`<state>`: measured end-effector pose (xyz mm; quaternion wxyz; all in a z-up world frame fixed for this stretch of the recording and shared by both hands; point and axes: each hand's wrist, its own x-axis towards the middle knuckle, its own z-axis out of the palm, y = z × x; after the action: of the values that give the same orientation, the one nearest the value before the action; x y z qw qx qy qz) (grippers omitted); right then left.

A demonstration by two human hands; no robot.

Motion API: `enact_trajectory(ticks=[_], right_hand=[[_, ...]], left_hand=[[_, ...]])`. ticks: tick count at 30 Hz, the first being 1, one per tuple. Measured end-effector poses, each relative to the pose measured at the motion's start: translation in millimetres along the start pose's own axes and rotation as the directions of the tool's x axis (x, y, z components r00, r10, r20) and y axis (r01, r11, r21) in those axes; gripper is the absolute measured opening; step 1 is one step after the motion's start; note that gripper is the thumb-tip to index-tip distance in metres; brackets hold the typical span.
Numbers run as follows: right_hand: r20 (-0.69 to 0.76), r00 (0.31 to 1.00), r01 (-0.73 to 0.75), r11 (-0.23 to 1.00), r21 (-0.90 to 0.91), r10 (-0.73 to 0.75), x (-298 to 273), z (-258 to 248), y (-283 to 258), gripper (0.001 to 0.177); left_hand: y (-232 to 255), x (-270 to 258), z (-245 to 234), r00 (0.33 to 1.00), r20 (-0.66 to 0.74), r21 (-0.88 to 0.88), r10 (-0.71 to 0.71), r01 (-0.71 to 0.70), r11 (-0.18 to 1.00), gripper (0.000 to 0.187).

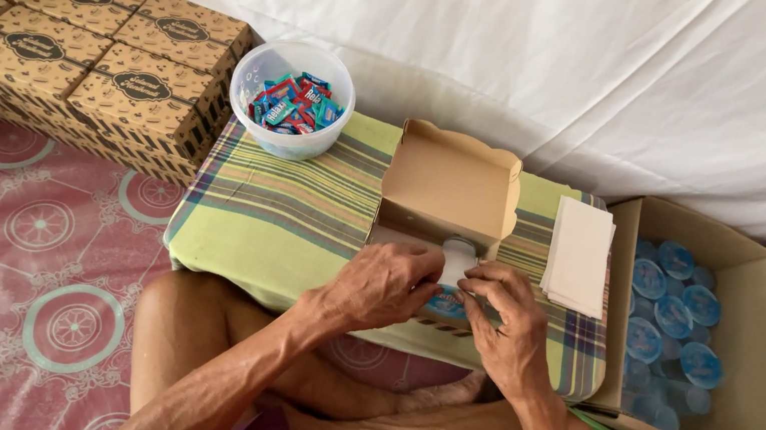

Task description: A person is manually assembling small cardboard boxes and filling them with a wrapped snack, a small cup of water, and a straw.

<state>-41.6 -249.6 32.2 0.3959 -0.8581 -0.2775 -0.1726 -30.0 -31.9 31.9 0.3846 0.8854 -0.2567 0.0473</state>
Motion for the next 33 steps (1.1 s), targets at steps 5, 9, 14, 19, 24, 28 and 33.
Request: enact_trajectory(ticks=[5, 9, 14, 19, 24, 28, 33], right_hand=[[-0.003, 1.000, -0.006, 0.999, 0.044, 0.006, -4.3, 1.7, 0.2, 0.012], [-0.010, 1.000, -0.006, 0.998, 0.064, 0.007, -4.4, -0.2, -2.9, 0.006], [-0.016, 1.000, -0.020, 0.996, 0.090, 0.022, -5.9, -0.8, -3.7, 0.003], [-0.011, 1.000, -0.017, 0.995, 0.102, 0.018, -5.3, -1.3, -6.1, 0.005], [-0.005, 1.000, -0.013, 0.993, 0.115, 0.013, -5.0, 0.9, -5.7, 0.008], [-0.004, 1.000, 0.001, 0.994, 0.108, -0.001, -4.4, 0.4, -8.0, 0.009], [-0.011, 1.000, 0.003, 0.995, 0.100, -0.002, -4.8, 0.6, -7.4, 0.011]], left_hand=[[1.8, -1.8, -4.0, 0.998, 0.020, -0.011, 0.056, -0.056, 0.998, 0.015], [2.8, -2.7, -7.9, 0.995, 0.037, -0.025, 0.094, -0.093, 0.995, 0.015], [1.8, -3.6, -8.7, 0.993, 0.060, -0.016, 0.097, -0.096, 0.995, 0.018], [1.9, -5.0, -10.3, 0.993, 0.082, -0.018, 0.084, -0.083, 0.996, 0.020], [-1.7, -5.2, -6.6, 0.993, 0.092, -0.005, 0.068, -0.068, 0.998, 0.019], [-2.6, -5.9, -6.1, 0.994, 0.087, -0.008, 0.071, -0.071, 0.997, 0.019], [-2.1, -6.2, -8.5, 0.993, 0.097, -0.014, 0.063, -0.062, 0.998, 0.020]])
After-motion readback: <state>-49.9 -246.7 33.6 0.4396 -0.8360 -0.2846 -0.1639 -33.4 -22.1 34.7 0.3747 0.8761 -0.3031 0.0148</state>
